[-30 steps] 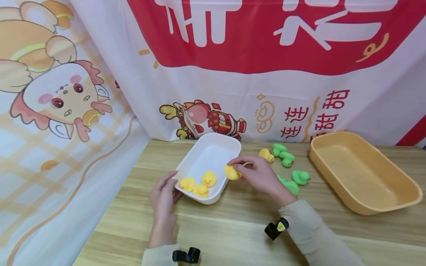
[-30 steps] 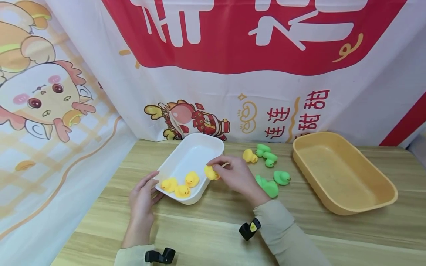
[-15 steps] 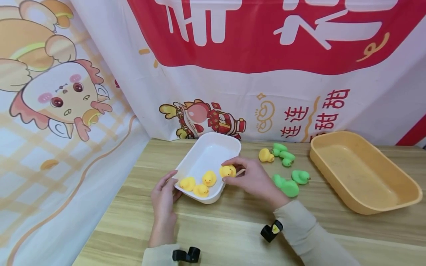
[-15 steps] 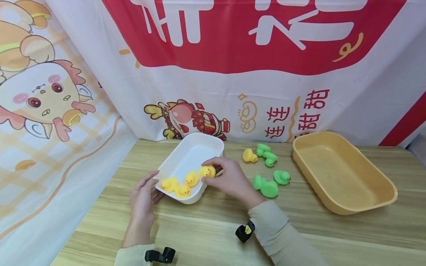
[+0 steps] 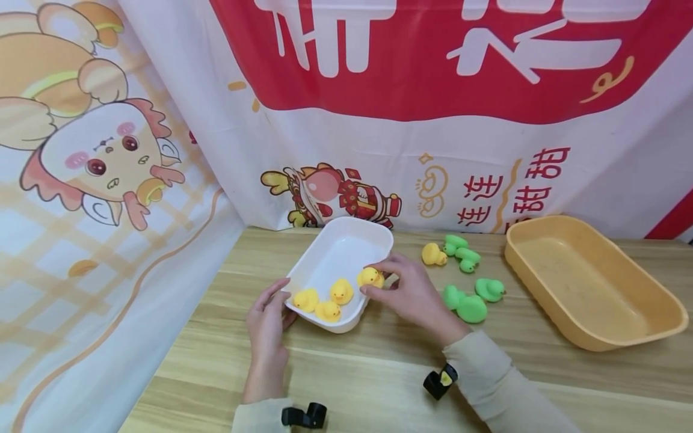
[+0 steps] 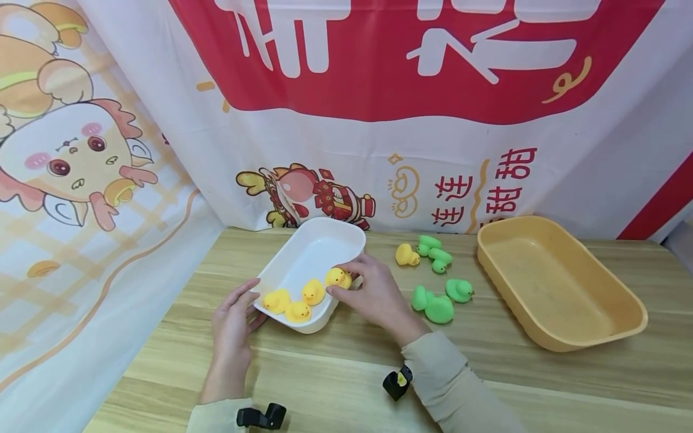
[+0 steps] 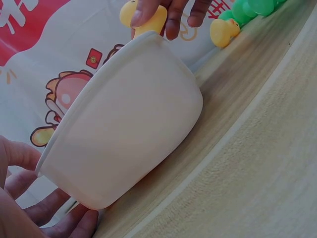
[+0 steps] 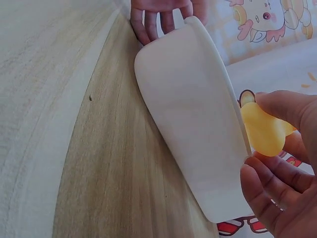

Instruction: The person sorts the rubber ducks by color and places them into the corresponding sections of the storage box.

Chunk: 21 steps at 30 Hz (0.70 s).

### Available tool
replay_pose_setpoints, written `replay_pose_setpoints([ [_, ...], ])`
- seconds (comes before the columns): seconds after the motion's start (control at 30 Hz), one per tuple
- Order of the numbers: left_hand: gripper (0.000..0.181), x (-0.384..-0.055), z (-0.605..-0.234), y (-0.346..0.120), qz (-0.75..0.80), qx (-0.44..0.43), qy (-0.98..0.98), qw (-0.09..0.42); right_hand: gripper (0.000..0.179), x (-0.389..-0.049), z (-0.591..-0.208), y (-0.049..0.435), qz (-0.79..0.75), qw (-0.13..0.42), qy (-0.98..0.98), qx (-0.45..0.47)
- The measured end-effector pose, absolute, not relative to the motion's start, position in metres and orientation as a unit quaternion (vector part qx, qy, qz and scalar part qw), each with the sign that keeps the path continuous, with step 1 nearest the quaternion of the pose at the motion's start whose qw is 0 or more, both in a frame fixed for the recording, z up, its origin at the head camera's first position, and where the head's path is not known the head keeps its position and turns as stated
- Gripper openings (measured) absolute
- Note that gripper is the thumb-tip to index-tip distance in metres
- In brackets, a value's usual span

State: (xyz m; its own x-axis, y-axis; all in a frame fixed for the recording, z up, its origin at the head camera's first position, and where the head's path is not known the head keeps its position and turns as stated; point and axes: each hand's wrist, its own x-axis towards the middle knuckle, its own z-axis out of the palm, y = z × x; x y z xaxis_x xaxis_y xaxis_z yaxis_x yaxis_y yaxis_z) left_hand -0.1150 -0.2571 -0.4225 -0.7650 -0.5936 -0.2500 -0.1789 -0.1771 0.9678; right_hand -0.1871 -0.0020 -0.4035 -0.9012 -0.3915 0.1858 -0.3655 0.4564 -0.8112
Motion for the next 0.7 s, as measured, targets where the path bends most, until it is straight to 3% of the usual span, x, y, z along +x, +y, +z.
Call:
replay_pose_setpoints([
  [0.4,0.036,-0.116,-0.423,-0.259,-0.703,0.308,-0.623,0.152,0.030,-0.195,-0.388,-0.031,-0.478,0.030,0.844,-0.242],
  [0.7,0.036,-0.115,-0.423,-0.257,-0.706,0.309,-0.618,0.157,0.028,-0.222,-0.385,-0.066,-0.435,0.117,0.861,-0.237],
])
